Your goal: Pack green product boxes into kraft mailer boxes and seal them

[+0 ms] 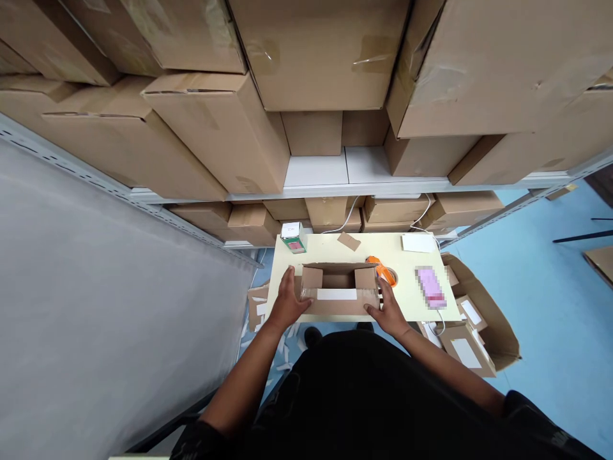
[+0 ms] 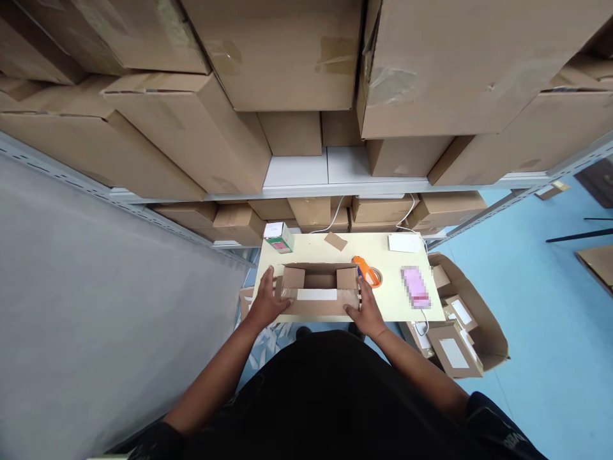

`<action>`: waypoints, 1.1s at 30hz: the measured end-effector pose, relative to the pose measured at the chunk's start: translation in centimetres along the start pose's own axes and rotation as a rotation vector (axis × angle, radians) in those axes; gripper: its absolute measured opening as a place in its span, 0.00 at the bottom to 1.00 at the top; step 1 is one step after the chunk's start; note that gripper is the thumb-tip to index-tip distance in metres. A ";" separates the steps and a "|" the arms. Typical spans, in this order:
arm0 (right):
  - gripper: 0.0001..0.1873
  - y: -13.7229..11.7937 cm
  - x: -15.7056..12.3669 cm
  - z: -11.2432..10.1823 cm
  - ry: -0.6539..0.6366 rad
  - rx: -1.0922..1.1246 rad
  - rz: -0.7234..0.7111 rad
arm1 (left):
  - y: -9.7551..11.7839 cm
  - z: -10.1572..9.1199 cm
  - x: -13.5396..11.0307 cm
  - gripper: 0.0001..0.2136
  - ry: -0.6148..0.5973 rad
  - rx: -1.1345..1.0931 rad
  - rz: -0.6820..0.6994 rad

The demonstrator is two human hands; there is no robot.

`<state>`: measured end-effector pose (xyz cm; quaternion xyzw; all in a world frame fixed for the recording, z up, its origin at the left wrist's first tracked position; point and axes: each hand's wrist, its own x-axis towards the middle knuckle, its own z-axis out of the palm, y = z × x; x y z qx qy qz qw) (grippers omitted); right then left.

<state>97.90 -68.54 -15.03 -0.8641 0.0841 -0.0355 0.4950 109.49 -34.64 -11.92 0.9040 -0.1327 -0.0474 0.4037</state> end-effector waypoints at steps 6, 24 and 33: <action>0.51 -0.4 -0.1 0.0 -0.023 0.058 0.068 | 2.8 -2.0 3.7 0.39 -0.137 0.051 0.201; 0.15 -3.3 1.5 -1.0 -0.015 -0.440 -0.412 | 0.6 2.1 -0.6 0.14 -0.025 0.235 0.392; 0.16 4.5 6.3 -4.3 -0.096 -0.609 -0.014 | 0.6 2.0 -0.5 0.16 -0.079 0.163 0.321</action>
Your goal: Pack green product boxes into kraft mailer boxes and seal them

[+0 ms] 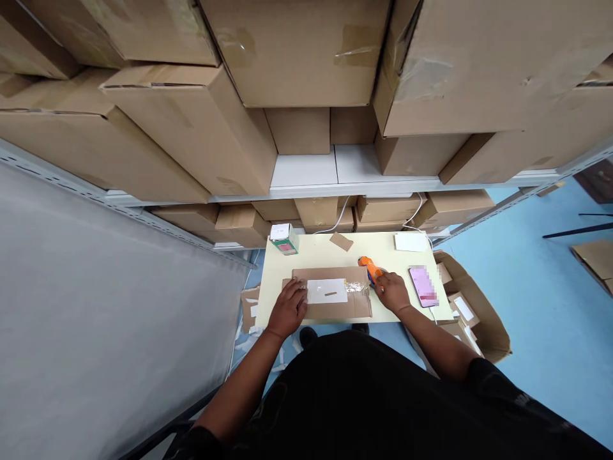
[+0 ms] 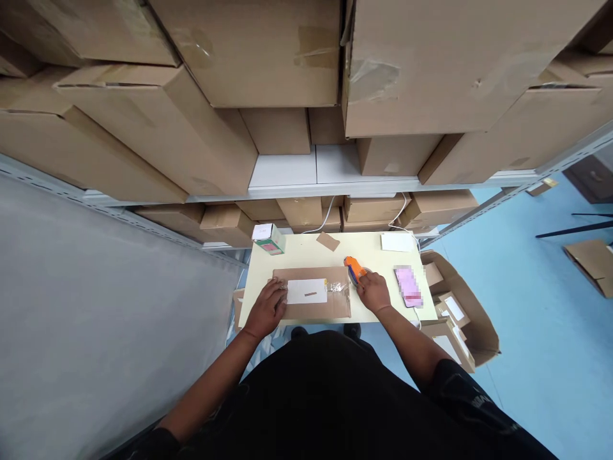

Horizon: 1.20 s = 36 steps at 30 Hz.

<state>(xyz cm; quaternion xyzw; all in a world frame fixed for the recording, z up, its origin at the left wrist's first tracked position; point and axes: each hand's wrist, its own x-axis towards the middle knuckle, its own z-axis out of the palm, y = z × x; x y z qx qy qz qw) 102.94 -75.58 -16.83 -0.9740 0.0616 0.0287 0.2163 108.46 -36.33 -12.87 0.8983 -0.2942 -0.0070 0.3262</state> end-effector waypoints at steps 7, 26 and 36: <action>0.28 0.9 1.5 4.6 -0.098 -0.066 0.158 | 1.0 -0.1 0.1 0.15 0.001 0.042 -0.019; 0.23 -6.7 -1.6 -8.6 -0.229 1.296 0.115 | 0.7 0.0 -0.1 0.15 0.018 -0.013 0.013; 0.25 -14.3 0.7 -5.7 -0.319 1.336 0.204 | 2.6 -0.7 0.3 0.12 -0.003 0.153 -0.070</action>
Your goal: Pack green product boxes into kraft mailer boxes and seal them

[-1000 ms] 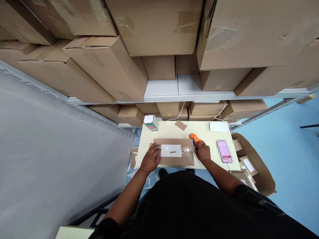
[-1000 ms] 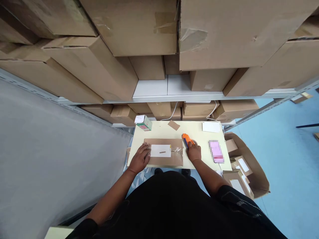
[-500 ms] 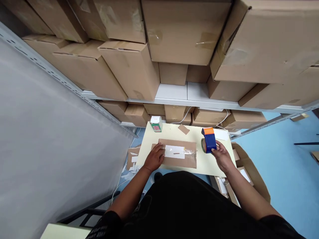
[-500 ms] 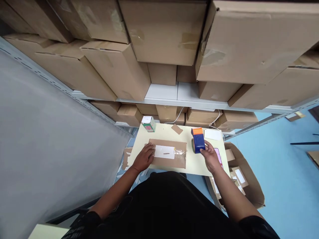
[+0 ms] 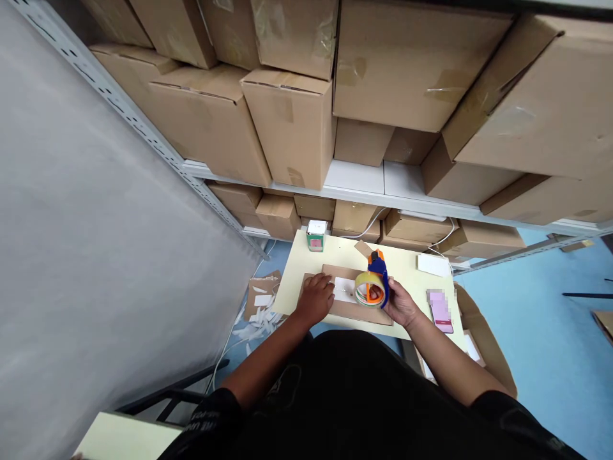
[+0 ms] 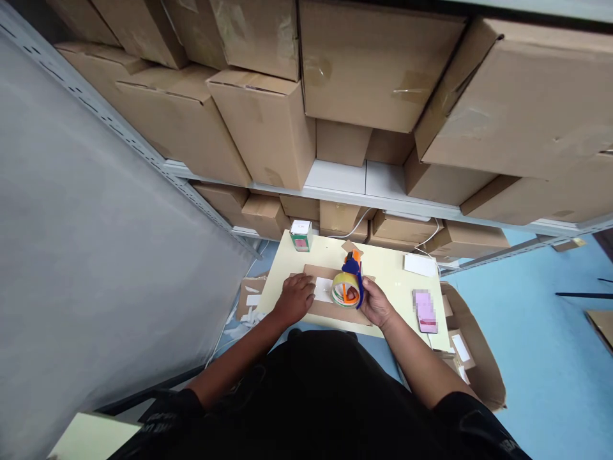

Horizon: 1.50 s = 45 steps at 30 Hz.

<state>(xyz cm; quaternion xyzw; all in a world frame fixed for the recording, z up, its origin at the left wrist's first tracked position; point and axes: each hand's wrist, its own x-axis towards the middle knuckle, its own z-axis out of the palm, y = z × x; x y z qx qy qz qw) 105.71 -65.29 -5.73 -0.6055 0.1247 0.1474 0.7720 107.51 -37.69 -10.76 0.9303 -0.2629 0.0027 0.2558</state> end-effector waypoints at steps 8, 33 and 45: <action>0.26 -0.4 1.2 0.5 -0.124 -0.379 -0.032 | -0.5 -1.1 1.0 0.12 -0.037 -0.139 -0.074; 0.26 -5.8 2.2 3.5 -0.229 -1.323 0.056 | -3.5 -4.8 1.9 0.09 0.010 -0.807 -0.709; 0.27 -6.7 0.2 4.2 -0.268 -1.500 0.089 | -3.4 -5.8 0.9 0.11 -0.048 -0.754 -0.732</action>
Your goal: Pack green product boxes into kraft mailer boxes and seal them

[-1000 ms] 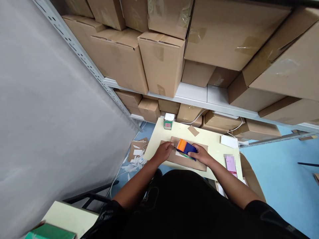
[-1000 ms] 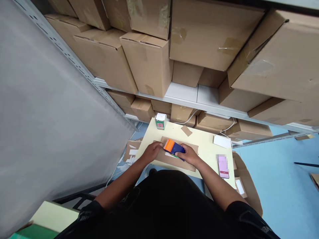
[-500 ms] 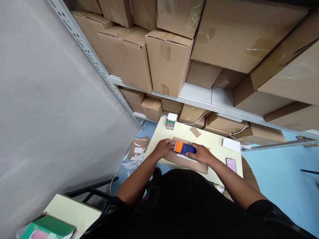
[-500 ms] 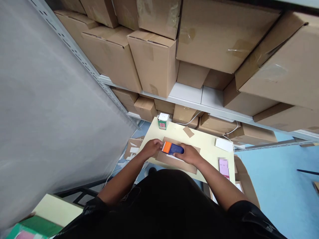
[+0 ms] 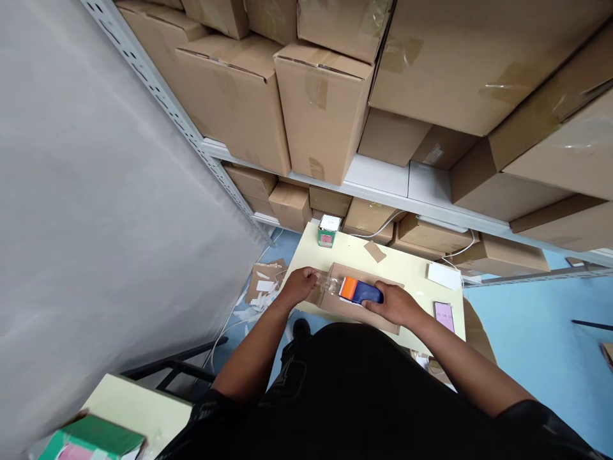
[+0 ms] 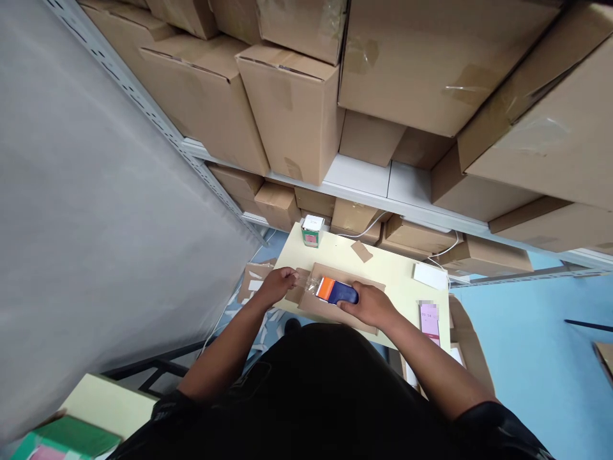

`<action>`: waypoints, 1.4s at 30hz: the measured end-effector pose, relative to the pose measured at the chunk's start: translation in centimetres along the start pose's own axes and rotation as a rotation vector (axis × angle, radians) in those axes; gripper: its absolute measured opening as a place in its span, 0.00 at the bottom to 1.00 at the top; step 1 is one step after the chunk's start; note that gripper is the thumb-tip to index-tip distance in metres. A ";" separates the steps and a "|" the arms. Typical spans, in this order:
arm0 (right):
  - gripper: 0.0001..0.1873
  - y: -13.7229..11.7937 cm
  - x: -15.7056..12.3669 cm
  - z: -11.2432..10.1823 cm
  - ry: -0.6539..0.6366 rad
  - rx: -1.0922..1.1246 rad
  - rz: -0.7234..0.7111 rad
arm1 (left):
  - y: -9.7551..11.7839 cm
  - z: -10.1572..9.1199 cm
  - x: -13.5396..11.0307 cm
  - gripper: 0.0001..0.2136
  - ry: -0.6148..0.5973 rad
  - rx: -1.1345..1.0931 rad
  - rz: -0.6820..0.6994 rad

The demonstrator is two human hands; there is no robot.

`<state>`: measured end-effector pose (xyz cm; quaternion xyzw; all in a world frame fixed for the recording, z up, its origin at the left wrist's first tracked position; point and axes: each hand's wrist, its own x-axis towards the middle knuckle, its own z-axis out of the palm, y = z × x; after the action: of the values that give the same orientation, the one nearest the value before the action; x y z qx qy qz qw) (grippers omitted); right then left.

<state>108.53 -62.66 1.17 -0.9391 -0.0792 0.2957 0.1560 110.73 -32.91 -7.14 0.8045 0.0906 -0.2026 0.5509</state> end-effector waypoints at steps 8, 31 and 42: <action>0.27 1.0 0.4 -0.4 -0.002 -0.027 0.032 | -2.0 -3.7 0.6 0.12 0.176 0.104 0.010; 0.27 2.1 0.7 0.9 0.028 -0.064 0.031 | -8.2 6.5 5.4 0.28 0.063 0.323 -0.057; 0.31 1.6 1.3 0.7 0.000 -0.101 0.054 | -1.9 4.7 1.8 0.59 -0.292 0.719 0.647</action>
<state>109.31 -63.71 -0.64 -0.9476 -0.0686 0.2955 0.1003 110.55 -36.66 -10.98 0.8935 -0.3168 -0.1504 0.2806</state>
